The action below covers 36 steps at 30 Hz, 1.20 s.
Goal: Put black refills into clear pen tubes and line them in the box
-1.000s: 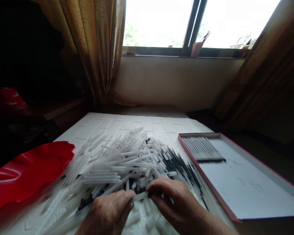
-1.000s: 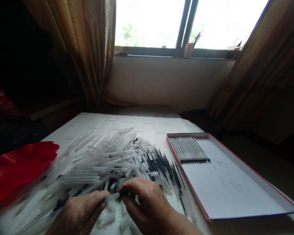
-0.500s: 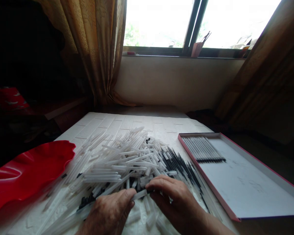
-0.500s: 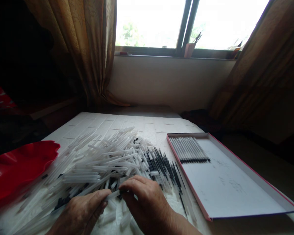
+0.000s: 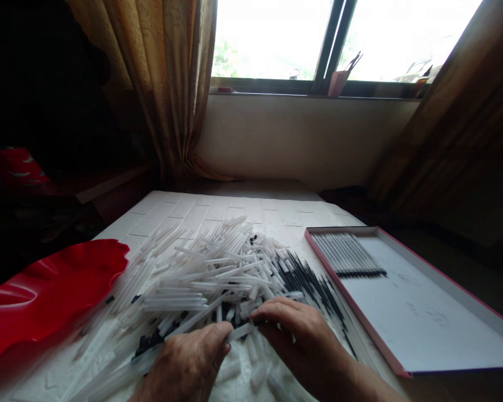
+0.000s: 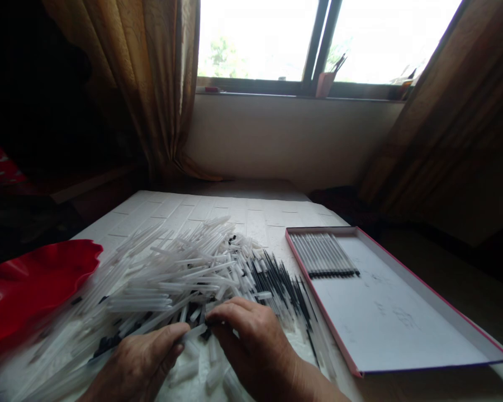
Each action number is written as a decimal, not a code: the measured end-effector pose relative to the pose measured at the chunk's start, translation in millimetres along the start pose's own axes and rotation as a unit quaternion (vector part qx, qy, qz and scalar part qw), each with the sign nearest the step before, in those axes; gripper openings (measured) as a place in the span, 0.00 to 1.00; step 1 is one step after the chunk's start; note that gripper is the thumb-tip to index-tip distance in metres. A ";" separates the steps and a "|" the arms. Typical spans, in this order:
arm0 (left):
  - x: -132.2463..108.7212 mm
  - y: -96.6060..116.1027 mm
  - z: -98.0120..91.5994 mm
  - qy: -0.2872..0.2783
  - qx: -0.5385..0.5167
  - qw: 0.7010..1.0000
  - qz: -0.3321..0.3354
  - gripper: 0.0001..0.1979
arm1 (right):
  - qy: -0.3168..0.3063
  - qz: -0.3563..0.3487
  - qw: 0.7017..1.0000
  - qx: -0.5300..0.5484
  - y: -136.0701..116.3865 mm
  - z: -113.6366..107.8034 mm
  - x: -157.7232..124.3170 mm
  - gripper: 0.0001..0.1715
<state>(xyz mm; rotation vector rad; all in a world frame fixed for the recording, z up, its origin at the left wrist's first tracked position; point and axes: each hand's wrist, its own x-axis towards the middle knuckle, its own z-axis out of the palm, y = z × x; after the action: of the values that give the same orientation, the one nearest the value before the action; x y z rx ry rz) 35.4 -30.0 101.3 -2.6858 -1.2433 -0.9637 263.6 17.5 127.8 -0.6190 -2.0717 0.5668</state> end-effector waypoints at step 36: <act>3.7 7.0 -2.5 -0.021 -0.036 0.999 0.010 0.12 | -0.083 -0.039 0.983 -0.158 -8.1 -3.7 1.6 0.28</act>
<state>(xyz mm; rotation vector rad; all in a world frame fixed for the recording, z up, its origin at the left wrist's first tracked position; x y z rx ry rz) 40.9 -33.0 106.8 -2.7819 -1.2107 -0.9723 264.2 12.9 135.5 -0.6857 -2.3558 0.2500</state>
